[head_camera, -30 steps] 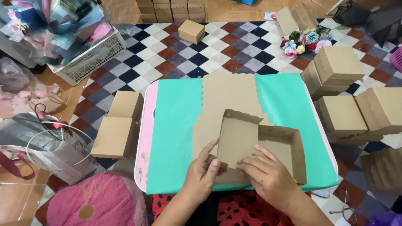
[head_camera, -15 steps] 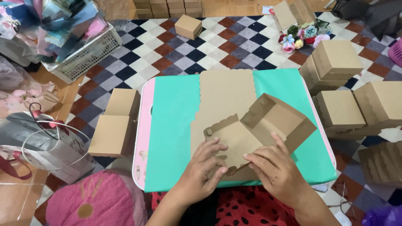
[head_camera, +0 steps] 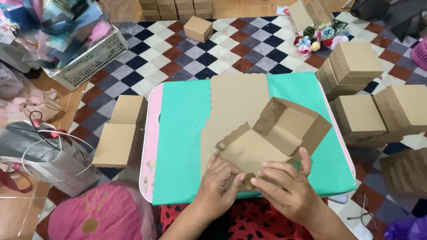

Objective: Assembling a cardboard box by folding it along pre-scored lines and securing the tabs.

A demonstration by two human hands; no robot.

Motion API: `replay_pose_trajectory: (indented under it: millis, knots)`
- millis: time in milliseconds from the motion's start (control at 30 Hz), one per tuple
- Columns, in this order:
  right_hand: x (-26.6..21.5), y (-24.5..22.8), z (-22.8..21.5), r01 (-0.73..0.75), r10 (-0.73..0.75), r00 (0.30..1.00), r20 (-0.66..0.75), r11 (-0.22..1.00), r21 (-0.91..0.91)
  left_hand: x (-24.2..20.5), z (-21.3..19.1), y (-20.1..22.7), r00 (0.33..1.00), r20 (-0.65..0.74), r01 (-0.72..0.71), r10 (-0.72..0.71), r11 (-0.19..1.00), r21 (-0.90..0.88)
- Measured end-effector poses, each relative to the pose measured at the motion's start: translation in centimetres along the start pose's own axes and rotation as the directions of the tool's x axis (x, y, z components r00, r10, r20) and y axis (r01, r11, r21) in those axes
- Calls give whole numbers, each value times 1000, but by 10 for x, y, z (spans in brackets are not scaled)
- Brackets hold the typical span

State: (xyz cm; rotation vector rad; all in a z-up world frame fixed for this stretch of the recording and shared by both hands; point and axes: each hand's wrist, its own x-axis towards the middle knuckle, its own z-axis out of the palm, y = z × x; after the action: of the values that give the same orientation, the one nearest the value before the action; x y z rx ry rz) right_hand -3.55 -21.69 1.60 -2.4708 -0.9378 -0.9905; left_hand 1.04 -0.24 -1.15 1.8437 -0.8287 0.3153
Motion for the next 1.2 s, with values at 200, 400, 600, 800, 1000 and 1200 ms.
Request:
replay_pose_trajectory:
  millis: [200,400,600,800,1000,1200]
  knots:
    - [1,-3,0,2,-1,1000,-26,1000,22,-4,4,-1,994,-3,111,-111,993,-29]
    - [-8,-3,9,76,-89,991,-103,990,-123,-5,0,1,982,71,180,-177,983,-37]
    - [-12,-7,15,90,-110,976,-188,989,-114,0,-8,12,980,111,173,-165,983,-67]
    - [-11,-6,17,93,-109,977,-182,992,-90,-5,-4,4,971,92,231,-219,962,-145]
    - [-11,-9,20,68,-83,980,-179,994,-86,-8,-2,3,971,105,227,-216,968,-106]
    - [-9,-10,21,50,-70,982,-177,992,-113,-4,-3,11,976,83,207,-203,977,-43]
